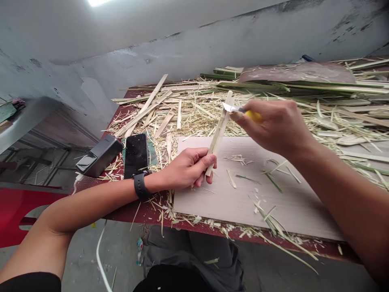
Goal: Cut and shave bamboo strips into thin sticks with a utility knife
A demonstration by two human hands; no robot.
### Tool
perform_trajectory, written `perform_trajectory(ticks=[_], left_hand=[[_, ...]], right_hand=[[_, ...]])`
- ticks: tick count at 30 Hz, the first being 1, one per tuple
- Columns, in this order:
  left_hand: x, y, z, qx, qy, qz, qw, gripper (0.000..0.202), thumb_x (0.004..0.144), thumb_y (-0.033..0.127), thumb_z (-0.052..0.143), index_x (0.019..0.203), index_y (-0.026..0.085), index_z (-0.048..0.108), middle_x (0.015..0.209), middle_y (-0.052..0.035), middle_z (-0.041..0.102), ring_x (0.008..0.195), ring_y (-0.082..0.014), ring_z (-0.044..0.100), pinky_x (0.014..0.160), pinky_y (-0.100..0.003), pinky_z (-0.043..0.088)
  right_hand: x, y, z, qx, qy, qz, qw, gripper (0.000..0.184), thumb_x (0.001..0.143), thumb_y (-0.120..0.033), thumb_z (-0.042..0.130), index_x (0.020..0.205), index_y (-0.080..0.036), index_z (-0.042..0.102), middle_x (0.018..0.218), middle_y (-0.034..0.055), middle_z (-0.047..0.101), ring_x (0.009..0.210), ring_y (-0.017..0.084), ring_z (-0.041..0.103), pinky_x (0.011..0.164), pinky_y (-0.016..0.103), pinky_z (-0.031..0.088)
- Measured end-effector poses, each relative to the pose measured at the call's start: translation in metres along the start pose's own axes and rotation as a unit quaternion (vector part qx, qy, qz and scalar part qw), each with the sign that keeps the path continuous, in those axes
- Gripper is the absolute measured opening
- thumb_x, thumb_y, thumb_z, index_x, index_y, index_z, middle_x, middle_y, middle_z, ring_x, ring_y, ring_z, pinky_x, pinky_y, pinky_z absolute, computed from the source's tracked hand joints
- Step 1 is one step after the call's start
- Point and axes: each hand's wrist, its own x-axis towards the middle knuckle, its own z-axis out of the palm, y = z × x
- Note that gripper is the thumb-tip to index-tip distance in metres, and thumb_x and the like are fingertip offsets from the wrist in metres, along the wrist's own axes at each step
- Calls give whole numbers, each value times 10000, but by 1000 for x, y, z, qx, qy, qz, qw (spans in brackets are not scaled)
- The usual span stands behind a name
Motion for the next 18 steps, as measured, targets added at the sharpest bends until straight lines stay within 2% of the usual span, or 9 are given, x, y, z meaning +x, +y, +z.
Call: perform_trajectory(ticks=[5,11,15,18], left_hand=[[0,-2,0,13,-1,9,1000,266,1100,320,461,878,185,517,659,31,651,403,-21,492,396,-127,407],[0,-5,-1,25,-3,26,999,276,1094,351,465,882,186,524,662,29,647,405,-24,493,396,-134,401],[-1,-6,-1,39,-7,26,999,288,1088,373,481,876,183,524,658,26,649,418,-25,494,418,-134,407],[-1,-6,0,39,-5,23,999,286,1086,380,489,882,184,525,613,40,623,415,-32,490,426,-140,410]], right_hand=[[-1,-2,4,15,5,12,1000,587,992,-770,436,811,-254,649,657,63,556,594,218,490,607,376,310],[0,4,1,0,48,64,997,546,982,-749,455,784,-259,593,621,32,459,582,197,392,616,372,281],[1,3,3,27,40,44,998,520,988,-720,468,745,-266,535,600,17,433,576,194,398,612,372,292],[0,-2,5,74,-6,-4,997,525,992,-722,477,736,-266,512,580,4,433,550,176,378,599,365,302]])
